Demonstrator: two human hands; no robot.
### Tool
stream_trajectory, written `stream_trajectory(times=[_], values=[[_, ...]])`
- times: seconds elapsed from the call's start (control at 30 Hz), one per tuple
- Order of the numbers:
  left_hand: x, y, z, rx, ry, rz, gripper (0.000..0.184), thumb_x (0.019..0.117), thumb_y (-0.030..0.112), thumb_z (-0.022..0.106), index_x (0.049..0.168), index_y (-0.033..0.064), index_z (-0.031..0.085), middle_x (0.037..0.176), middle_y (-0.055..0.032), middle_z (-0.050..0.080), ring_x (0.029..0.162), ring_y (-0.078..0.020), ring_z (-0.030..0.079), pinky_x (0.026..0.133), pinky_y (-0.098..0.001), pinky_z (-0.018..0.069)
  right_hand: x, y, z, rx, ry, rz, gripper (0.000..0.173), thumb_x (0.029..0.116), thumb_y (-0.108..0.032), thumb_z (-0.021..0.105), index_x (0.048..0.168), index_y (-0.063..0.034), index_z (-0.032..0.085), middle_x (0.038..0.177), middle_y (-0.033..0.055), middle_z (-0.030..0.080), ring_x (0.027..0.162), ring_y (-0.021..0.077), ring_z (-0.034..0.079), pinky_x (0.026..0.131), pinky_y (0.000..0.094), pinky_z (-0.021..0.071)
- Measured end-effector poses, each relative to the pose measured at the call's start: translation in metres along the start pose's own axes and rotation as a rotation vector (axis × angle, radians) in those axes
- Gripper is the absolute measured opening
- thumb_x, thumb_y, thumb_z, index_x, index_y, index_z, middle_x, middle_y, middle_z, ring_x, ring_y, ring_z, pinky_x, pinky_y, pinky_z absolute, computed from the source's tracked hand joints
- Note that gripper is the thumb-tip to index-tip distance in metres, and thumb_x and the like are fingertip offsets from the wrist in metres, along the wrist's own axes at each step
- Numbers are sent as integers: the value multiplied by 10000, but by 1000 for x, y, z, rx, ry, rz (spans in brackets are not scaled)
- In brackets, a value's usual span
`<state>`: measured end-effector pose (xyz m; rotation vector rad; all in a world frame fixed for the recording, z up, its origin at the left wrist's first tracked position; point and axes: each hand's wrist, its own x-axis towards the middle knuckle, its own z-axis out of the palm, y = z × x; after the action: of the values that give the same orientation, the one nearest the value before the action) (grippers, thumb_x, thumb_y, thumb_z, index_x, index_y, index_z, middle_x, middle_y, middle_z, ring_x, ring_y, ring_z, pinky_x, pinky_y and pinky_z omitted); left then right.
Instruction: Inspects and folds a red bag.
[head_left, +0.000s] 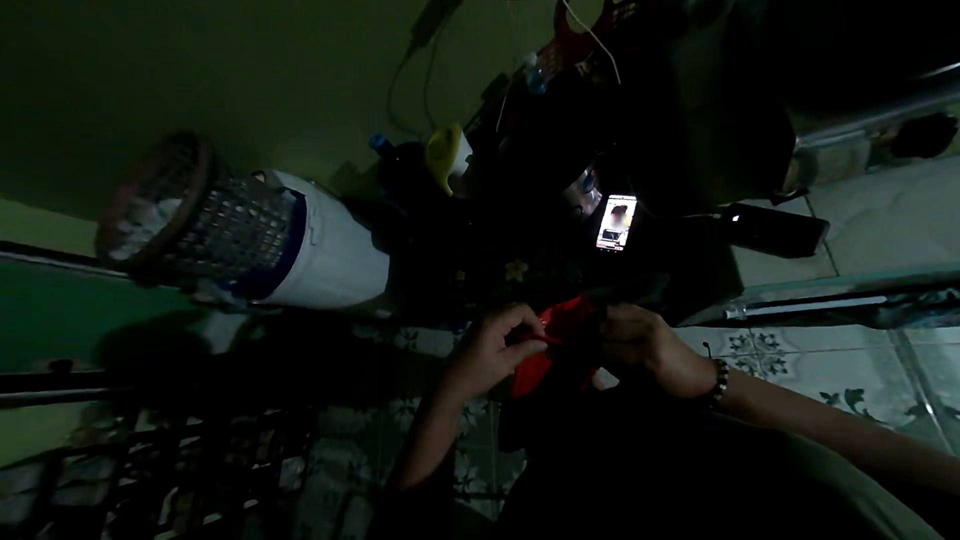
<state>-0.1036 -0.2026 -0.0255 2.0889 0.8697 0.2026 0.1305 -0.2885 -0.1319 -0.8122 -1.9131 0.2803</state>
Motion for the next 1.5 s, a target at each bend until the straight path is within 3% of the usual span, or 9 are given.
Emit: stream_trajectory(times=[0.27,0.43,0.6,0.77,1.0,1.1,1.27,1.37,1.5], values=[[1,-3,5,72,54,25,153,1022,108,582,1049,33,713,989,-36,637,913,-52,619,825,-205,545,-2,7,-4,68,-25,39,117,1001,-94,597,1005,-72,712,913,90,696,905,228,664,820,391,562],[1,0,6,170,24,0,242,1062,169,527,1125,47,726,1004,-45,616,912,-75,599,826,-223,529,3,10,-6,86,-28,41,96,967,-94,624,949,-46,705,867,83,702,870,219,661,816,387,543],[2,-3,5,61,18,95,168,1024,163,604,997,32,706,1004,-31,626,918,-36,603,816,-177,528,3,11,-9,213,-34,112,144,944,-121,666,1049,-50,734,1068,69,732,1069,180,657,968,369,526],[3,-2,5,7,2,176,171,1035,126,567,1015,21,700,1079,-50,621,992,-52,607,864,-193,537,10,14,-11,316,-67,98,123,960,-121,647,978,-64,755,1179,69,716,1283,233,577,1107,437,465],[4,-1,6,-241,15,116,287,944,37,661,1229,51,641,1142,-32,692,1000,-90,680,874,-282,598,13,11,-8,411,-20,159,116,962,-137,680,940,-53,758,1229,125,585,1182,148,569,980,272,535],[5,-7,5,-350,27,161,222,950,16,622,1165,55,659,1094,-4,700,971,-67,677,864,-267,591,17,9,-10,454,-27,179,116,969,-119,657,981,-51,750,1322,131,559,1244,157,558,1021,292,534],[9,-13,2,-373,12,240,148,981,37,596,1054,55,723,1097,23,708,1012,-46,663,899,-253,575,18,13,-11,491,-38,179,117,967,-57,638,995,3,734,1057,74,694,993,74,653,875,216,566],[11,-11,3,-355,30,244,188,986,139,634,1127,34,703,1139,-13,697,1049,-78,659,921,-280,571,17,13,-10,499,3,281,115,932,-32,653,1033,2,697,1054,61,685,975,67,651,864,227,572],[10,1,13,-111,104,207,797,793,549,815,1382,69,576,1443,-80,548,1321,-155,536,1072,-376,511,19,11,-9,558,132,414,318,897,-10,688,1186,-62,566,1086,-11,669,919,16,660,816,216,594]])
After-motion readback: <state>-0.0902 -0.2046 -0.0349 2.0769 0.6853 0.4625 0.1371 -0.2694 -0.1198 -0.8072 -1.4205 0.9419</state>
